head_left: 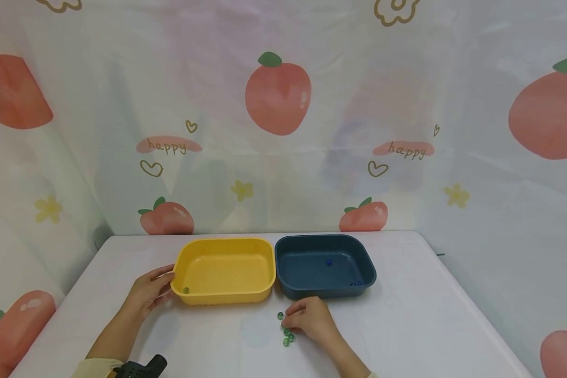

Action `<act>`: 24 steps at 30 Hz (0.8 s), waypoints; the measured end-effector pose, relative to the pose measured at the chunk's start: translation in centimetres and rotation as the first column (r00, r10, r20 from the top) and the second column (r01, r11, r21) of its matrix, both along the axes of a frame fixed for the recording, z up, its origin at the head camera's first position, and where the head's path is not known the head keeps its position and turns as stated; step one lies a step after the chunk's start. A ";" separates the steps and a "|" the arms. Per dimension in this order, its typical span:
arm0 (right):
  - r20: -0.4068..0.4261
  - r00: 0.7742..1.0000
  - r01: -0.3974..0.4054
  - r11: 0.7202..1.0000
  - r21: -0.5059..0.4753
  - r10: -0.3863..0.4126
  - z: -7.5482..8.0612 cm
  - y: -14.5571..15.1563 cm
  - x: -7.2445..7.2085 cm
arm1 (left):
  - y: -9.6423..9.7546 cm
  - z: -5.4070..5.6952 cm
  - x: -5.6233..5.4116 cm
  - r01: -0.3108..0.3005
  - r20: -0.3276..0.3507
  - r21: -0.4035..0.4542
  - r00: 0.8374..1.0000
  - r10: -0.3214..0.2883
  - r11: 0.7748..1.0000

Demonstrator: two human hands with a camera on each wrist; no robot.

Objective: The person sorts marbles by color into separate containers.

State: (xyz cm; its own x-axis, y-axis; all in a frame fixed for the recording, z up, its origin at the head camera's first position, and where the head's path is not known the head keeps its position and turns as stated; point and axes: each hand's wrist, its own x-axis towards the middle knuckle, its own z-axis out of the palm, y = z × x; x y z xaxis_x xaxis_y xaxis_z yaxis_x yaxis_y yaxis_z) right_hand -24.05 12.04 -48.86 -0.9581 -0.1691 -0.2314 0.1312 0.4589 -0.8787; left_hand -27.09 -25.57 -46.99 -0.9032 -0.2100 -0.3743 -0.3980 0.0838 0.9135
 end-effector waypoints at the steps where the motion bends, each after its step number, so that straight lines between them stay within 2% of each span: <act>1: -0.004 1.000 0.002 1.000 0.010 -0.002 0.0 -0.1 0.0 | 0.0 0.0 0.0 0.001 -0.001 0.002 1.000 -0.001 1.000; 8: -0.031 0.999 0.008 0.998 0.066 -0.006 0.1 -0.3 0.0 | 0.0 0.0 0.0 0.000 0.000 0.004 1.000 0.000 1.000; 17: -0.027 1.000 0.008 0.998 0.058 -0.007 0.4 -0.3 0.0 | -0.1 -0.1 -0.1 0.003 -0.003 0.010 1.000 -0.003 1.000; 24: 0.001 1.000 0.006 1.000 0.017 -0.006 0.3 -0.1 -0.1 | -0.2 -0.1 0.0 0.005 -0.009 0.019 1.000 -0.004 1.000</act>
State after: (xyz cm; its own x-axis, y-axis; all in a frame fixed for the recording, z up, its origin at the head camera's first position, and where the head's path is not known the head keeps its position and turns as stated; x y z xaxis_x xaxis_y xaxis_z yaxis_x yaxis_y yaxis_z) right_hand -24.17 11.95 -48.60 -0.9586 -0.1595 -0.2357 0.1352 0.4733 -0.8704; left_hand -27.14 -25.74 -47.08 -0.9073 -0.1989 -0.3705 -0.3899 0.0682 0.9183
